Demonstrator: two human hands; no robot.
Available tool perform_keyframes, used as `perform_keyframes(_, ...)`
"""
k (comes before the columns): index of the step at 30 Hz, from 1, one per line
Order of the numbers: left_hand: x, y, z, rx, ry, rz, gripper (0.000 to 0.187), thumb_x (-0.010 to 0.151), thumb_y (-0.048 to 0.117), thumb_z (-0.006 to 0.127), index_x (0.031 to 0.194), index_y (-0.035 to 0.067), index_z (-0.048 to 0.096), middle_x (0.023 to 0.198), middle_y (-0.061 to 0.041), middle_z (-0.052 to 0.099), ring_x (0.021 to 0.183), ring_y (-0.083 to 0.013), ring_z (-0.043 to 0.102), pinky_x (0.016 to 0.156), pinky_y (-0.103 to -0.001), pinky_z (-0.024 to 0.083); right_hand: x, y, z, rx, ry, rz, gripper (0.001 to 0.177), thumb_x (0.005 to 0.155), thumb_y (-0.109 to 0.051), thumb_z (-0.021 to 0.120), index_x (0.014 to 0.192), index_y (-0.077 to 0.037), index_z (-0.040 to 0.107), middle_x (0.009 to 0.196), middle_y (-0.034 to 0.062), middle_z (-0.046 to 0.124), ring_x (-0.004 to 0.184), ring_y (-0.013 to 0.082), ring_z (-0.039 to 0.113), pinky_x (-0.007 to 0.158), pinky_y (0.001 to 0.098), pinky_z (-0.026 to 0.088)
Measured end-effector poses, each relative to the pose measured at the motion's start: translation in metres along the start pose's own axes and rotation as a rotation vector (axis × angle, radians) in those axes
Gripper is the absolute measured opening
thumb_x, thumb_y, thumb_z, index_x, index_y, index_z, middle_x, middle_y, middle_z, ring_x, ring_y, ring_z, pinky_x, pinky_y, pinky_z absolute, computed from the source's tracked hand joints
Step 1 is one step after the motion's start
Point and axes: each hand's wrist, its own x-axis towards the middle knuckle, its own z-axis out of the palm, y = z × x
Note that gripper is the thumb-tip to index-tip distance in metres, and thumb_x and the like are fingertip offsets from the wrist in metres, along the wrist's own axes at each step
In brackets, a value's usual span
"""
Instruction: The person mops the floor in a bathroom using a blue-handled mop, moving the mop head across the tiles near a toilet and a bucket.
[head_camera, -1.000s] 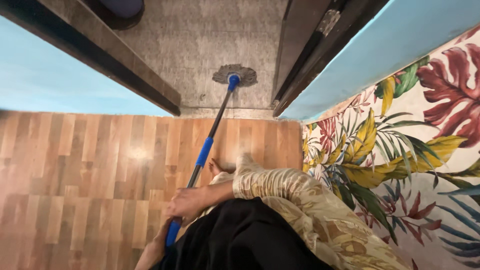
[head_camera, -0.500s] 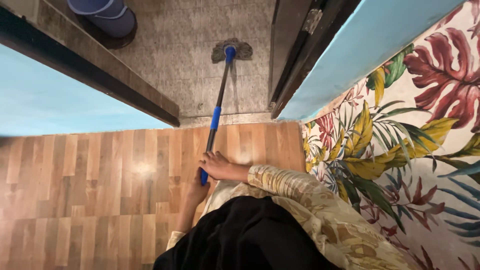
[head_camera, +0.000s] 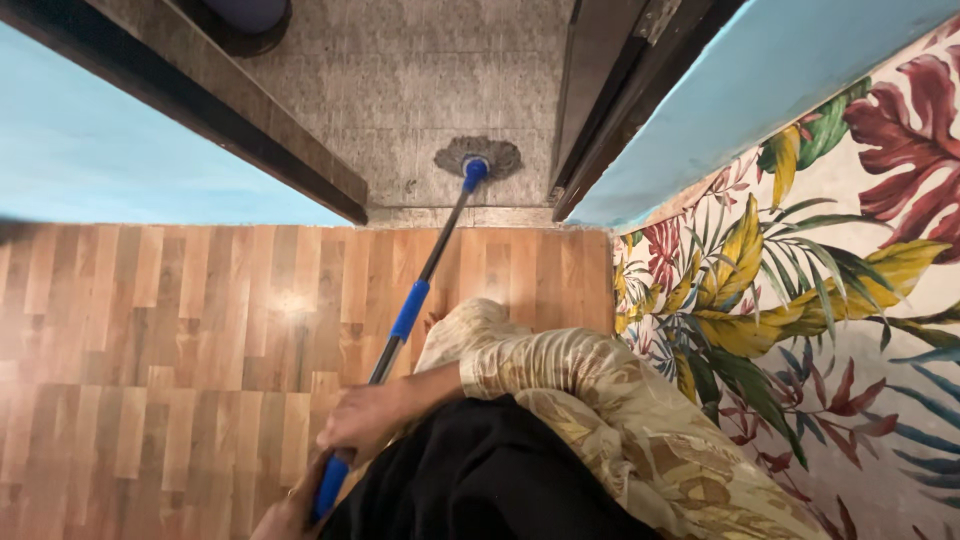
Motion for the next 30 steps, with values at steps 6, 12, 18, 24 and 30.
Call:
perform_keyframes(6,0.010,-0.004,0.002,-0.084,0.029,0.176,0.080,0.085,0.030,0.070,0.156,0.019,0.035,0.104,-0.033,0.071,0.102,-0.0476,0.071,0.080,-0.051,0.056,-0.007,0.026,0.009,-0.043,-0.029,-0.012,0.021,0.069,-0.032,0.076,0.084,-0.020,0.069,0.080,0.0052,0.072,0.079,0.0318,0.071,0.068,0.0531,0.050)
perform_keyframes(12,0.137,0.018,0.028,-0.027,0.190,0.154,0.075,0.079,0.025,0.073,0.148,0.022,0.045,0.105,-0.029,0.072,0.100,-0.0484,0.069,0.079,-0.054,0.056,-0.036,0.128,0.003,-0.385,0.242,0.279,0.012,0.079,-0.026,0.070,0.087,-0.018,0.067,0.092,0.0087,0.071,0.090,0.0319,0.070,0.077,0.0485,0.052)
perform_keyframes(18,0.276,0.104,0.049,-0.579,-0.028,0.078,0.055,0.099,0.040,0.052,0.150,0.019,0.043,0.091,-0.019,0.068,0.073,-0.0288,0.071,0.062,-0.044,0.056,-0.097,0.225,0.018,0.897,1.084,0.826,0.018,0.092,-0.025,0.061,0.095,-0.006,0.063,0.085,0.0106,0.067,0.072,0.0248,0.064,0.062,0.0374,0.052)
perform_keyframes(24,0.240,0.129,0.024,-0.072,-0.343,0.383,0.053,0.101,0.045,0.049,0.142,0.013,0.055,0.090,-0.019,0.079,0.080,-0.0307,0.077,0.073,-0.038,0.059,-0.132,0.196,0.051,1.509,1.449,0.934,0.031,0.102,-0.032,0.060,0.087,-0.005,0.061,0.073,0.0075,0.062,0.056,0.0171,0.059,0.048,0.0317,0.048)
perform_keyframes(30,0.189,0.155,0.009,0.073,-0.287,1.114,0.039,0.092,0.035,0.069,0.119,0.007,0.067,0.124,-0.018,0.068,0.110,-0.0370,0.067,0.091,-0.046,0.055,-0.151,0.001,0.064,1.626,1.479,1.225,0.027,0.098,-0.031,0.066,0.098,-0.004,0.069,0.073,0.0023,0.062,0.058,0.0130,0.057,0.050,0.0297,0.047)
